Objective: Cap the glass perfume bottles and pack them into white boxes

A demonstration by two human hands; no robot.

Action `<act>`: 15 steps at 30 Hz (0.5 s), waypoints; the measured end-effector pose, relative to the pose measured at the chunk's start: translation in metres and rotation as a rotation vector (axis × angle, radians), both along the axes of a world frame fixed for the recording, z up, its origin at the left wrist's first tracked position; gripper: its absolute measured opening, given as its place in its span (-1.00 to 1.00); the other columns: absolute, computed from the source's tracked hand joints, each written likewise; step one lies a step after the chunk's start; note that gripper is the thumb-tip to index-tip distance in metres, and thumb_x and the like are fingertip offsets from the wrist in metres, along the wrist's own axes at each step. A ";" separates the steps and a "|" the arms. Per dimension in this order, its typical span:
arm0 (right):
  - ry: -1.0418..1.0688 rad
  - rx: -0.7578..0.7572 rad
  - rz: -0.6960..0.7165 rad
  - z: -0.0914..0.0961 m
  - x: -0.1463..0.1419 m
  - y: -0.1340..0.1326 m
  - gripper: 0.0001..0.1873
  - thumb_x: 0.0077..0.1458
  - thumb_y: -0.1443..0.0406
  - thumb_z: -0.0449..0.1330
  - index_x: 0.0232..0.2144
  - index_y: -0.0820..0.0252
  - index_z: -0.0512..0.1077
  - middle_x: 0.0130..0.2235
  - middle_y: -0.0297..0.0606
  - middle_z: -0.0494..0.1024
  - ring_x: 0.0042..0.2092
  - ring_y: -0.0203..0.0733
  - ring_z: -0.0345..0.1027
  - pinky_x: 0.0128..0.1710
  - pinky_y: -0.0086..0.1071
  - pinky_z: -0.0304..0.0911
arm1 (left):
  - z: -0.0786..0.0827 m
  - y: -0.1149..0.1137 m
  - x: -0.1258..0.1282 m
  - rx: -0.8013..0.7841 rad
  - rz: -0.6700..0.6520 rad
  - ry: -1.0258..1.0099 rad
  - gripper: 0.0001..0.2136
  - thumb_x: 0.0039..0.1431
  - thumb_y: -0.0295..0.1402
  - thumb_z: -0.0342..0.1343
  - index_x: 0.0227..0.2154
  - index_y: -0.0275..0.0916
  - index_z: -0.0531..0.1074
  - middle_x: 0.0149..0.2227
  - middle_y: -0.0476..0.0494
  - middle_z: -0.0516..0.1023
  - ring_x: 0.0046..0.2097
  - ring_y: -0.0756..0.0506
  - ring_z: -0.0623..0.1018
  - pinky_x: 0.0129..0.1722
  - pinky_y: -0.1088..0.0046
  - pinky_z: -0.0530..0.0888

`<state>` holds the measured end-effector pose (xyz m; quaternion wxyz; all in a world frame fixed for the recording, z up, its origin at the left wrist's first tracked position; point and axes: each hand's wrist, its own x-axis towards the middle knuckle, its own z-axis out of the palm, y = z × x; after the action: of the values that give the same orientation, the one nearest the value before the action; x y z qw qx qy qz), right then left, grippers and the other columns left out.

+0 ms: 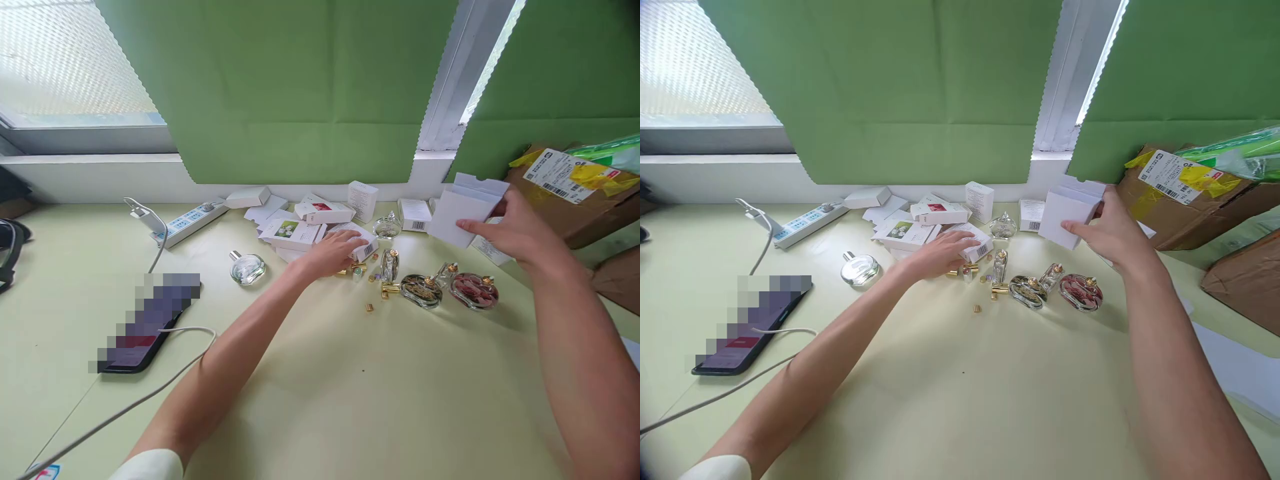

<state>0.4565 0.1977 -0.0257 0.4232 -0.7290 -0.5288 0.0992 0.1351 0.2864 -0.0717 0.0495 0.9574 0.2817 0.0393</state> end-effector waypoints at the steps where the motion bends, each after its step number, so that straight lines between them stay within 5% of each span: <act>1: -0.012 -0.032 -0.004 -0.004 0.003 0.003 -0.16 -0.18 0.25 0.41 0.18 0.14 0.25 0.00 -0.02 0.52 -0.06 0.00 0.43 -0.10 -0.12 0.33 | -0.004 0.001 0.001 0.008 0.002 0.003 -0.54 0.26 -0.45 -0.03 0.22 -0.15 0.20 0.28 -0.16 0.24 0.27 -0.18 0.26 0.18 0.25 0.27; 6: -0.045 -0.017 -0.009 -0.013 0.006 0.010 0.01 -0.15 0.27 0.36 0.31 0.16 0.03 0.22 0.05 0.32 0.10 0.02 0.32 -0.07 -0.13 0.32 | -0.013 0.008 -0.002 0.046 0.050 -0.020 -0.64 0.32 -0.38 -0.10 0.15 -0.18 0.27 0.21 -0.20 0.34 0.22 -0.19 0.33 0.16 0.21 0.27; 10: -0.115 -0.062 0.041 0.000 -0.015 0.001 -0.38 -0.02 0.19 0.28 0.13 0.07 0.34 0.13 -0.07 0.44 -0.04 0.00 0.42 -0.14 -0.13 0.33 | -0.016 0.013 -0.005 0.061 0.102 -0.022 -0.67 0.31 -0.38 -0.10 0.10 -0.20 0.32 0.18 -0.24 0.37 0.21 -0.23 0.35 0.16 0.15 0.25; 13: -0.137 -0.056 0.151 0.010 -0.037 -0.006 -0.78 0.04 0.28 0.16 -0.23 0.07 0.52 0.02 -0.23 0.54 -0.21 -0.14 0.46 -0.19 -0.20 0.32 | -0.012 0.012 -0.006 0.061 0.131 -0.018 -0.66 0.32 -0.41 -0.13 0.11 -0.20 0.31 0.17 -0.22 0.39 0.20 -0.22 0.35 0.16 0.16 0.24; 15: -0.139 -0.020 0.231 0.013 -0.049 -0.008 -0.86 0.06 0.31 0.11 -0.45 0.13 0.48 -0.02 -0.27 0.57 -0.17 -0.15 0.45 -0.18 -0.23 0.32 | -0.004 0.008 -0.006 0.047 0.122 -0.020 -0.64 0.32 -0.38 -0.12 0.15 -0.17 0.26 0.19 -0.19 0.36 0.21 -0.20 0.33 0.16 0.20 0.24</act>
<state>0.4071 0.1898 -0.0126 0.3640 -0.6726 -0.6362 0.1019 0.1288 0.2943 -0.0761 0.0271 0.9390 0.3380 0.0583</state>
